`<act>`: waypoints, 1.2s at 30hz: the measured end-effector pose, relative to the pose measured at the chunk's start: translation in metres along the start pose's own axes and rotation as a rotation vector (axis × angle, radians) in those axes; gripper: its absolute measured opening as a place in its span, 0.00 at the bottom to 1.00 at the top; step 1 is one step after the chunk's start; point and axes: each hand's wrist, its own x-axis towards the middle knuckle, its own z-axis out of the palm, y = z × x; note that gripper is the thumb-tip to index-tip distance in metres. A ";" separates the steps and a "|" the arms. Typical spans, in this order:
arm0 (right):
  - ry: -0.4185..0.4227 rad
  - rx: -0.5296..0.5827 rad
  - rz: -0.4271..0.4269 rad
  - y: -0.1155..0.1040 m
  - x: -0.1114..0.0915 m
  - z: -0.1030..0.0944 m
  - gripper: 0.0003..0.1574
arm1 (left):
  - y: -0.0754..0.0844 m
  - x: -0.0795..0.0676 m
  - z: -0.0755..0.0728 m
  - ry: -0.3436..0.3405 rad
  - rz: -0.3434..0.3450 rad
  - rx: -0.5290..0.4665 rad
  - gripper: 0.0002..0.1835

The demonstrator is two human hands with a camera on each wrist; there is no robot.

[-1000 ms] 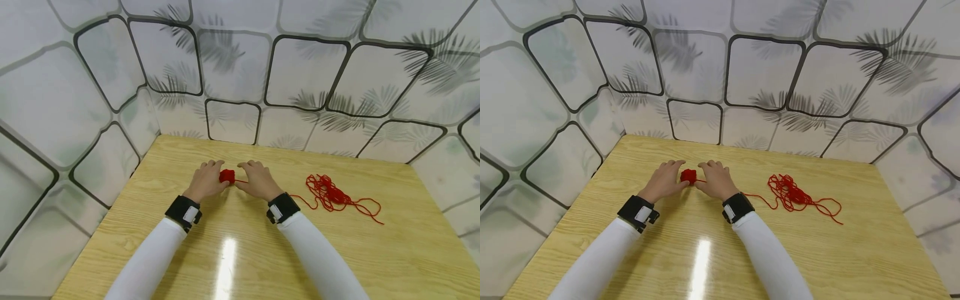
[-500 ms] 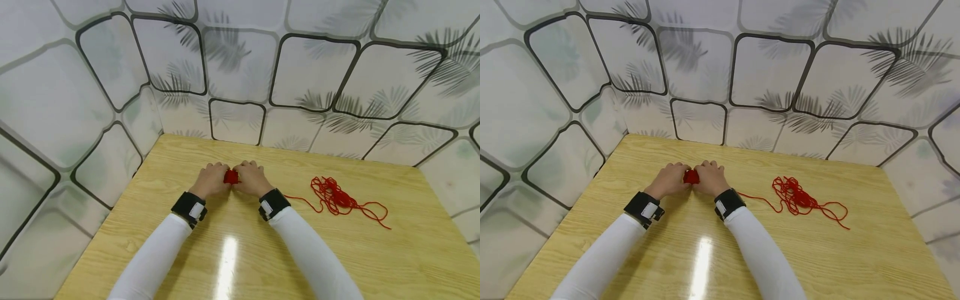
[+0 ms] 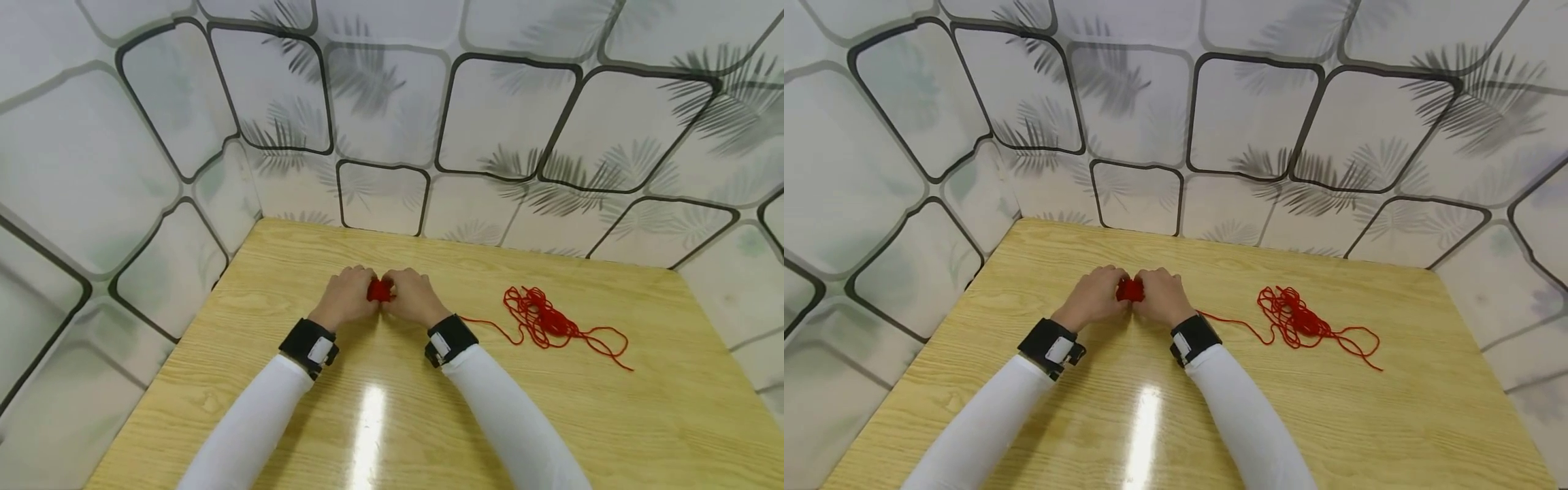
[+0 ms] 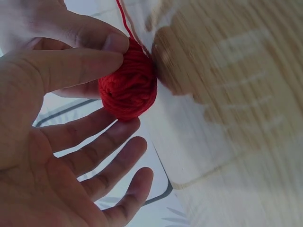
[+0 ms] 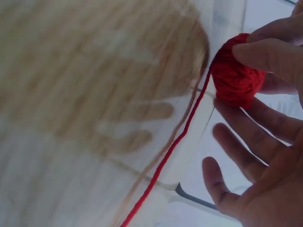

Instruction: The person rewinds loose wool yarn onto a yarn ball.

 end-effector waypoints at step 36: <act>0.834 -0.233 -0.557 0.002 -0.134 -0.076 0.48 | 0.090 -0.061 -0.037 0.228 0.392 -0.738 0.22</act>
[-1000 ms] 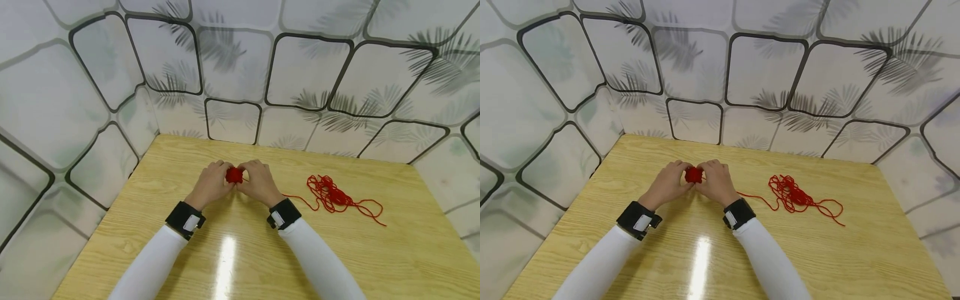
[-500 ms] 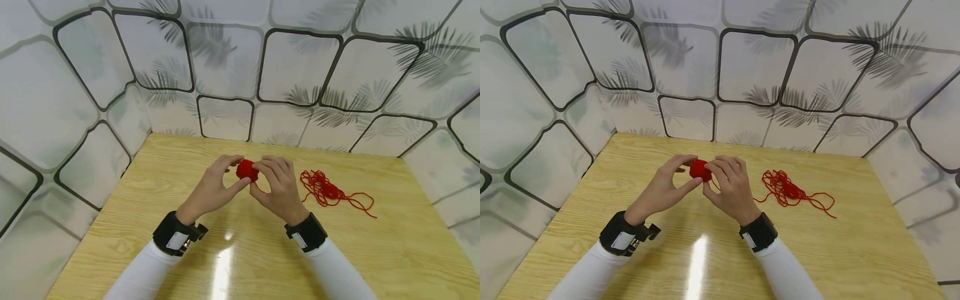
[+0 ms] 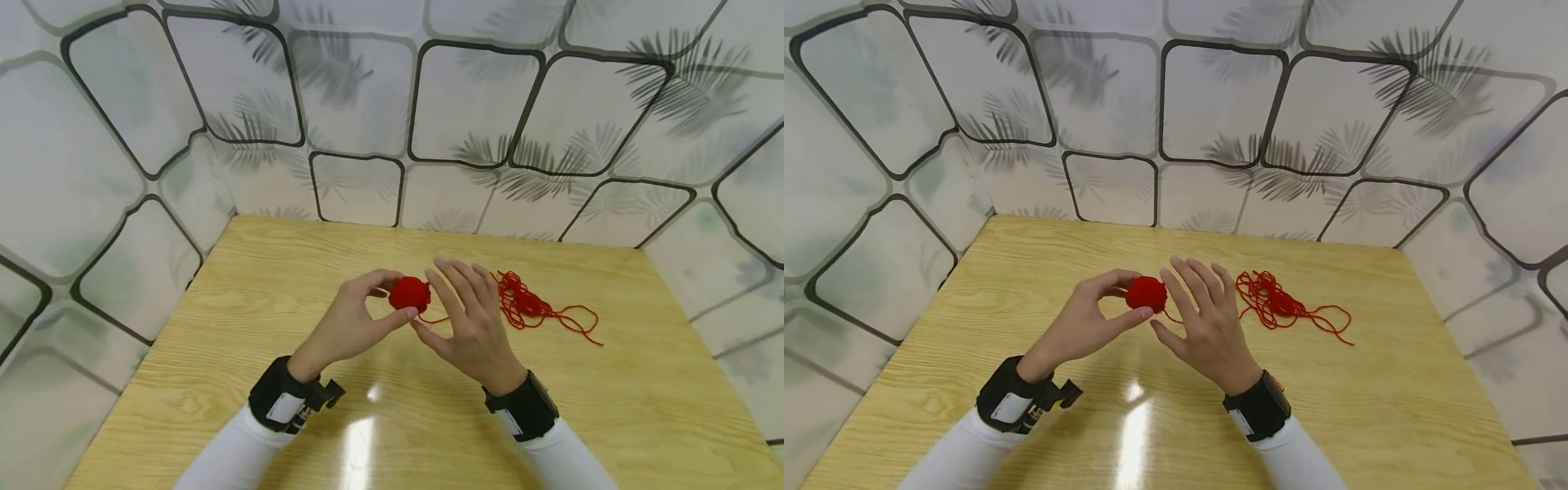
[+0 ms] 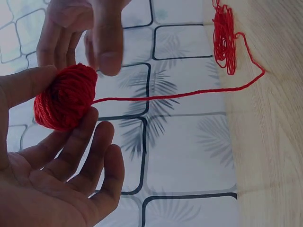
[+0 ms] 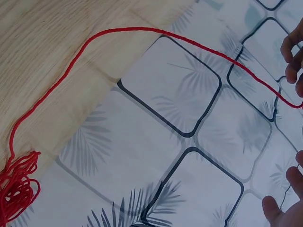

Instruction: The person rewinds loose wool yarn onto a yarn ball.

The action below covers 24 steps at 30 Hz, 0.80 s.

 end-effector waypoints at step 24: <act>-0.063 0.486 0.222 -0.022 0.029 -0.051 0.36 | 0.026 -0.007 0.014 0.199 0.583 0.616 0.31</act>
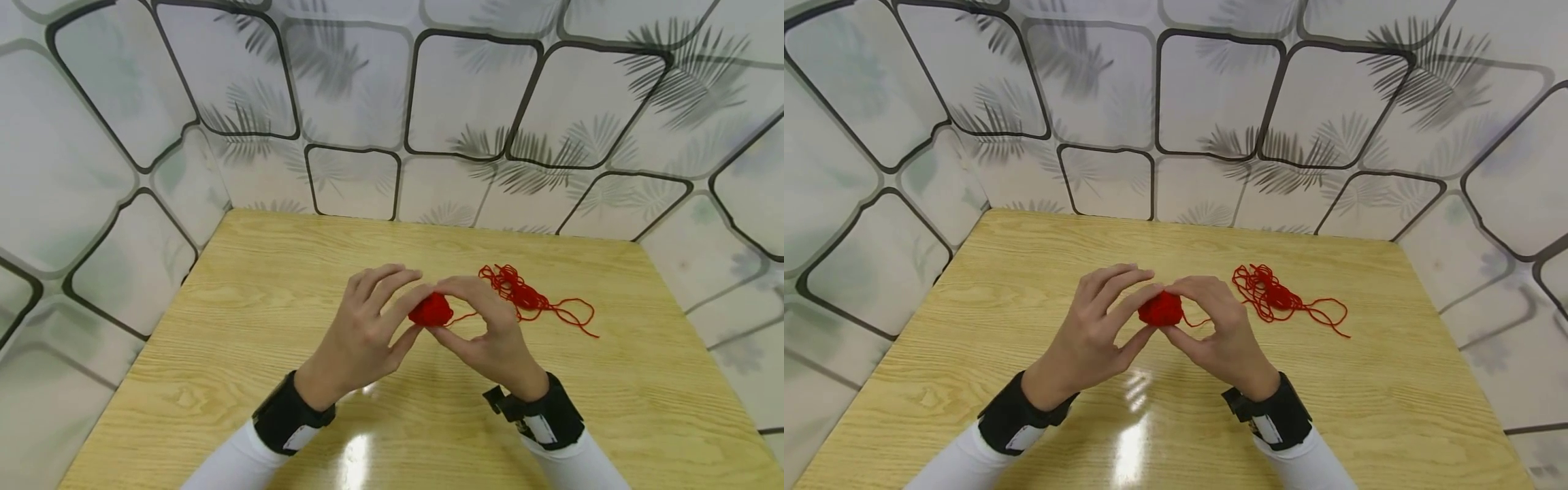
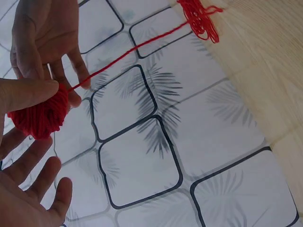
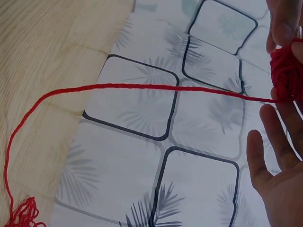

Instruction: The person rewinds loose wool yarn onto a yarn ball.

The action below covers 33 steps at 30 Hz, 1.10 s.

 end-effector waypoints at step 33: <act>-0.143 0.118 0.449 0.010 -0.006 -0.024 0.07 | -0.003 -0.003 -0.017 0.160 -0.872 -1.265 0.20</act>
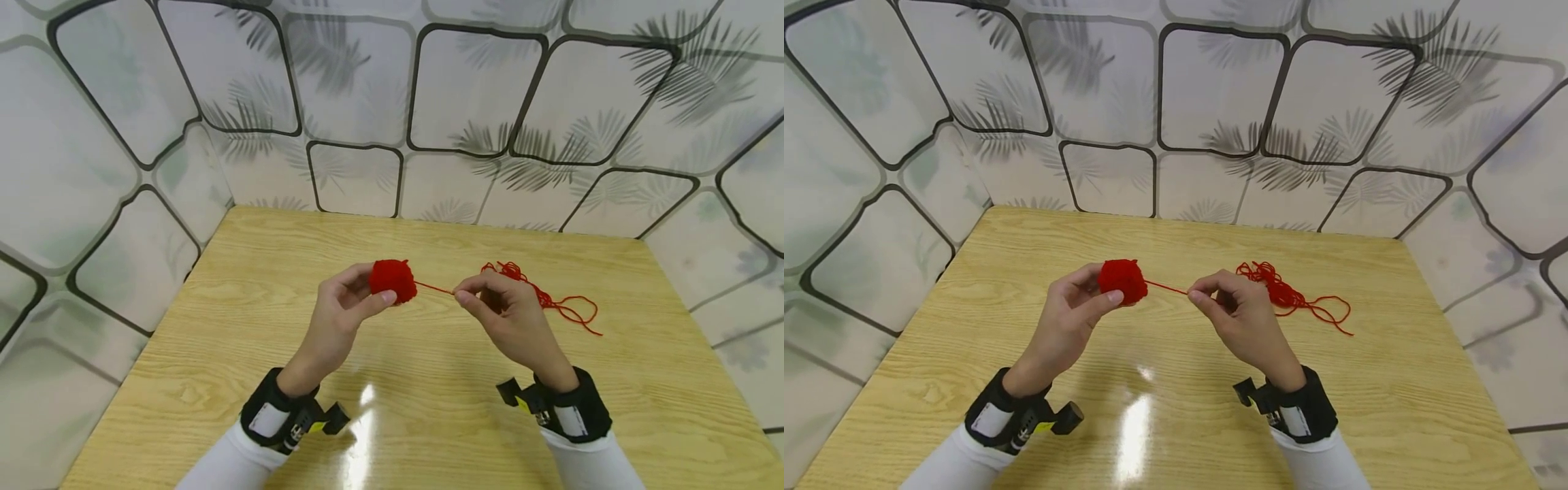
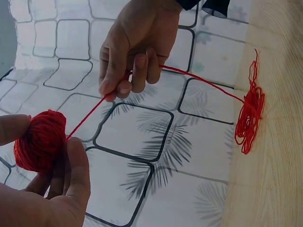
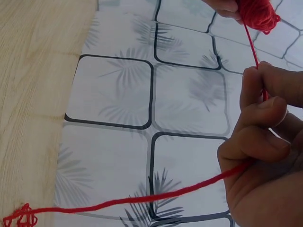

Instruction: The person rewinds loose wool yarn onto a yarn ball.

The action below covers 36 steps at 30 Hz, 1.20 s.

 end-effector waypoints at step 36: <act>0.065 -0.148 -0.339 -0.035 0.016 -0.018 0.13 | -0.027 0.005 0.001 -0.255 0.234 0.802 0.24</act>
